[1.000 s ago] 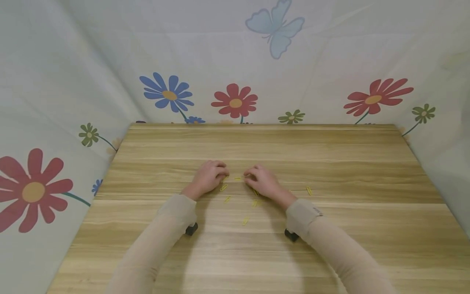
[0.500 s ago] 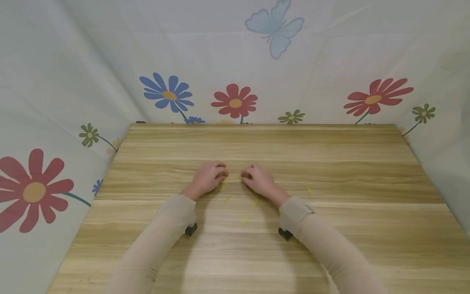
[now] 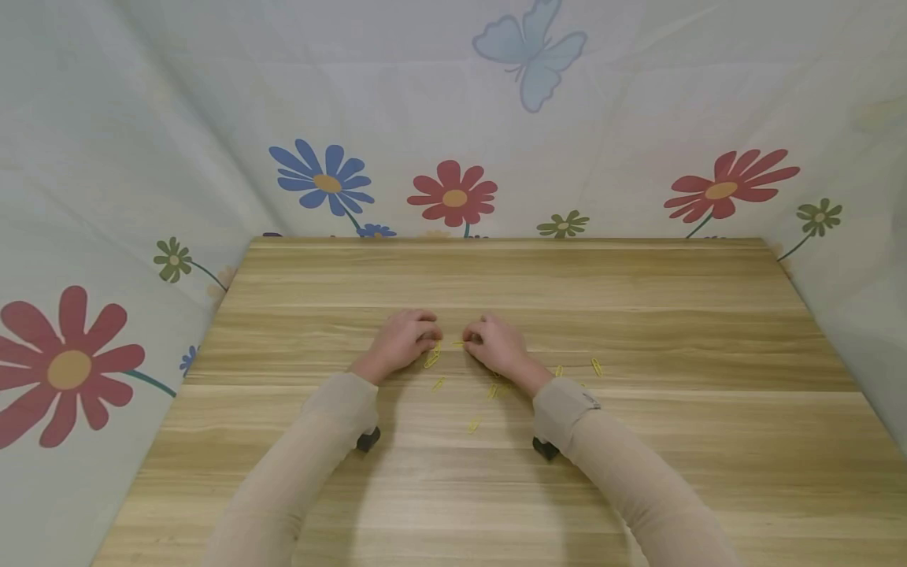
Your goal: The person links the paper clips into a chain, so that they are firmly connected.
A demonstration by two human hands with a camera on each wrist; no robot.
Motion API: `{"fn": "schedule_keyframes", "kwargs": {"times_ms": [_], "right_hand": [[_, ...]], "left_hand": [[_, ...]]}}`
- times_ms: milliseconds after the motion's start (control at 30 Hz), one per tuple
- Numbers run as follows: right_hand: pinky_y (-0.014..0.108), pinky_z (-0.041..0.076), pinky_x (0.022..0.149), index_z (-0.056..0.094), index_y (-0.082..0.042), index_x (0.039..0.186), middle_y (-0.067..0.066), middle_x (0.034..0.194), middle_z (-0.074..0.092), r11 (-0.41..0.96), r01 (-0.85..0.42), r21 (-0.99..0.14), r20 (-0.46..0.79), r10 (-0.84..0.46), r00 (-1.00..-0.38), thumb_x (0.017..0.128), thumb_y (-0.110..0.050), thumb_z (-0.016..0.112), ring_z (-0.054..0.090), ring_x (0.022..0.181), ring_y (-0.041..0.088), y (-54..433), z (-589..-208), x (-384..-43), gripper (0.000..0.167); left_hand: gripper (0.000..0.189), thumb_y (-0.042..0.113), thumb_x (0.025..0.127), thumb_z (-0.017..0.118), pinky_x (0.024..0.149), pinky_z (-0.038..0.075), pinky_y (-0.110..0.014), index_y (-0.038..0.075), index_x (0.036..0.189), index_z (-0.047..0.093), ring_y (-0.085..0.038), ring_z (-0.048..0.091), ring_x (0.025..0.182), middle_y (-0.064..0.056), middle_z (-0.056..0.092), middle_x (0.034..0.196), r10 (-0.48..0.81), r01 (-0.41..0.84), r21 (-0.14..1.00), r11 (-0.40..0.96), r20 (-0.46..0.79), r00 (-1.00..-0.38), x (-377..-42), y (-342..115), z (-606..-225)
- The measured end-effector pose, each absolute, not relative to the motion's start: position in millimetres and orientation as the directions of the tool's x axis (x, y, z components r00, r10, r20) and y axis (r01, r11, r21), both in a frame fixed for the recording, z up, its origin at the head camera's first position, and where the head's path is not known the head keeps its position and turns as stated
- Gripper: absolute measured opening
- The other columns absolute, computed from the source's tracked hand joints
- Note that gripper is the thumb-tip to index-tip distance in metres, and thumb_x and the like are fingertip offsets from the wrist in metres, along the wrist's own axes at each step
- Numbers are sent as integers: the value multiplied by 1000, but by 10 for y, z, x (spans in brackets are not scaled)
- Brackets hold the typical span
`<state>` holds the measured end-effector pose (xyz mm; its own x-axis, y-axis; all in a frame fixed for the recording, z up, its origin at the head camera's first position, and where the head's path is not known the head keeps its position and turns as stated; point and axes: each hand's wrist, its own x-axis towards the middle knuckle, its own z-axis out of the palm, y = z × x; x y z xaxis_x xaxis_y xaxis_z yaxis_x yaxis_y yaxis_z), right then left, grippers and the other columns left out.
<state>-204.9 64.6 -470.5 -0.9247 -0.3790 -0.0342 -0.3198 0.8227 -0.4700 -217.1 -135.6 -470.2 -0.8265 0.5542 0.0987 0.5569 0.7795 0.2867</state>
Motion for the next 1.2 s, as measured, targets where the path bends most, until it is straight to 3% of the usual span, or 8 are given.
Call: {"fn": "schedule_keyframes", "kwargs": {"times_ms": [600, 1200], "right_hand": [[23, 38, 54, 67, -18, 92, 0, 84, 54, 833, -305, -462, -50, -368, -928, 81, -23, 61, 47, 68, 12, 605, -4666, -2061, 13], [24, 39, 55, 66, -15, 90, 1, 83, 54, 844, -283, -455, -56, -345, -937, 82, -21, 62, 49, 68, 12, 556, -4657, -2033, 11]], "left_hand": [[11, 20, 83, 60, 95, 37, -44, 15, 92, 67, -29, 49, 112, -11, 54, 121, 587, 577, 285, 766, 58, -808, -2179, -1343, -4637], [10, 22, 80, 64, 97, 36, -44, 15, 87, 66, -30, 45, 116, -11, 52, 124, 561, 535, 303, 788, 2, -828, -2159, -1296, -4603]]}}
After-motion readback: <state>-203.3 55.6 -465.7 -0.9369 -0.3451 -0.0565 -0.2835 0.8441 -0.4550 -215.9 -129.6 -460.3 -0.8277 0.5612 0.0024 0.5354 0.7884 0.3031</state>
